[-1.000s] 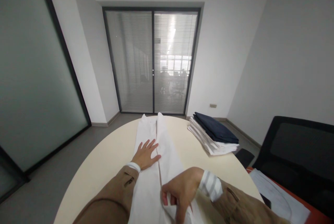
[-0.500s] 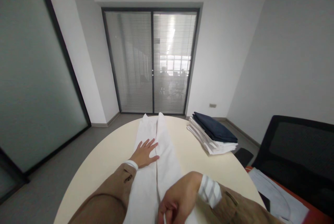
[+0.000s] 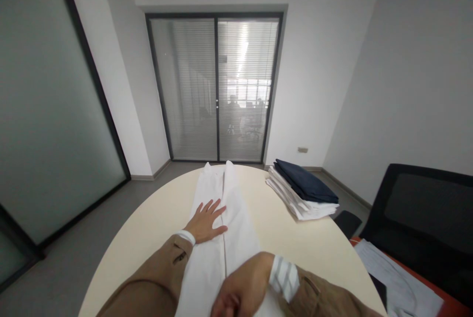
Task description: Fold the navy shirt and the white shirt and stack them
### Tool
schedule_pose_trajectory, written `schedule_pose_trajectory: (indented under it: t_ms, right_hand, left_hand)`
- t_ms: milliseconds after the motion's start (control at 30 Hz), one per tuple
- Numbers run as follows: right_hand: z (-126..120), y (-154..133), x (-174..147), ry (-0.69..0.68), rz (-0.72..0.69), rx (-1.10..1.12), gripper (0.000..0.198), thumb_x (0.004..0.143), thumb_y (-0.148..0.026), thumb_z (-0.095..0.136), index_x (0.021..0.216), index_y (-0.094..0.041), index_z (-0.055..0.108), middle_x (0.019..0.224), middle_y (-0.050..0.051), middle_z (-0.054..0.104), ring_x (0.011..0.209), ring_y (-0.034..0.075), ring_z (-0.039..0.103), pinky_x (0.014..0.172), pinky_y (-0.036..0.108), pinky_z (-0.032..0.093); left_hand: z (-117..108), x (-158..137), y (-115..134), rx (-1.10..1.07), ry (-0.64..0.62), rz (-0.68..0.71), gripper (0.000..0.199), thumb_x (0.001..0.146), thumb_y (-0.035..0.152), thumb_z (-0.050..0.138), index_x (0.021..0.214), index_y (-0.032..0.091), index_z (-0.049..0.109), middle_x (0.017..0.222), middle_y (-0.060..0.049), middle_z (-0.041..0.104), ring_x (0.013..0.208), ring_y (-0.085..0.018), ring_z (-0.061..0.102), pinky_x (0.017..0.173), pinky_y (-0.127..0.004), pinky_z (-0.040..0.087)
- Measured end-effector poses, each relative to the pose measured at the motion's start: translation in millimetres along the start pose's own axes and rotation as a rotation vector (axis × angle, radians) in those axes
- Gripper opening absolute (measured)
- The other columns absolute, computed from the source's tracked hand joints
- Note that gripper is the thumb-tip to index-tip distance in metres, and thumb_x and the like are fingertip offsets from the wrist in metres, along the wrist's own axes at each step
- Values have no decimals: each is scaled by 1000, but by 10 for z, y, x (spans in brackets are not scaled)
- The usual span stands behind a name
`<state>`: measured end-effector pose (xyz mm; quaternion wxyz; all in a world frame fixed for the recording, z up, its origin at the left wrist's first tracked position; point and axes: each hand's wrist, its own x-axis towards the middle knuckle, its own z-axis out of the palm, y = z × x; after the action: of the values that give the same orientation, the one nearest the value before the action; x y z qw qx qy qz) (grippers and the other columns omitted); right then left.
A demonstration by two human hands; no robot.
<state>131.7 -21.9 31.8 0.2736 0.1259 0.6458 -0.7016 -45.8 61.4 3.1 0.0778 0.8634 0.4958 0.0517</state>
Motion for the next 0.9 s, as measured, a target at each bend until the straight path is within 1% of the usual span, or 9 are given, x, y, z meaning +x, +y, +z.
schedule_pose_trajectory:
  t_ms: [67,167,267,333,433,567,733,800,900]
  right_hand:
    - [-66,-44,-172,117,-146,111,57,60,-41,86,107,-19,63,78,-4,70,68,12,67,69,21,51]
    - [-246,-38,-413,550,-317,18,48,76,-45,73,113,-18,61,83,1,70,75,14,68,75,26,51]
    - [-444,73,-571,1127,-209,-379,29,85,-32,61,108,-15,63,89,7,71,84,18,66,82,32,50]
    - [-531,180,-628,1357,-85,-676,31,84,-26,60,112,-15,64,106,12,69,103,24,63,95,39,45]
    - [-574,337,-631,1393,28,-855,48,87,-30,55,133,-18,54,140,15,53,135,30,41,113,49,27]
    - [-549,457,-514,1389,141,-819,55,95,-39,39,148,-23,39,158,9,30,148,29,18,118,55,12]
    - [-486,431,-450,1421,175,-845,58,93,-43,41,148,-24,39,157,9,33,146,31,20,117,56,9]
    - [-458,391,-495,1401,161,-865,59,91,-46,46,146,-26,42,155,10,37,143,33,27,114,57,13]
    - [-453,342,-598,1400,127,-897,51,86,-40,53,136,-29,55,142,9,54,131,32,44,108,54,23]
  left_hand:
    - [-9,-50,45,1,0,11,75,88,73,37,152,34,28,164,-4,11,150,-31,7,118,-58,8]
    - [-24,-144,132,13,-18,17,74,89,68,41,152,31,29,164,-5,11,150,-31,7,119,-57,9]
    - [-22,-250,210,-1,-11,43,74,90,68,40,153,31,27,164,-6,11,150,-31,8,119,-58,9]
    - [-15,-322,250,-20,1,72,74,90,69,37,153,32,24,164,-5,11,150,-31,7,119,-58,9]
    - [-27,-416,308,-29,-15,82,75,91,69,35,154,29,24,164,-6,9,150,-32,5,119,-59,7]
    - [-142,-448,398,-56,-66,47,81,89,72,33,153,25,26,164,-8,10,150,-32,4,119,-59,8]
    - [-270,-287,568,-86,-61,-80,76,91,70,27,144,19,44,158,-14,28,143,-35,29,113,-55,28]
    - [-220,-219,657,-35,14,-142,71,92,65,29,146,20,41,157,-14,30,136,-37,38,106,-56,36]
    - [-72,-181,777,46,117,-212,63,94,51,34,150,23,35,157,-12,32,132,-40,39,101,-59,37]
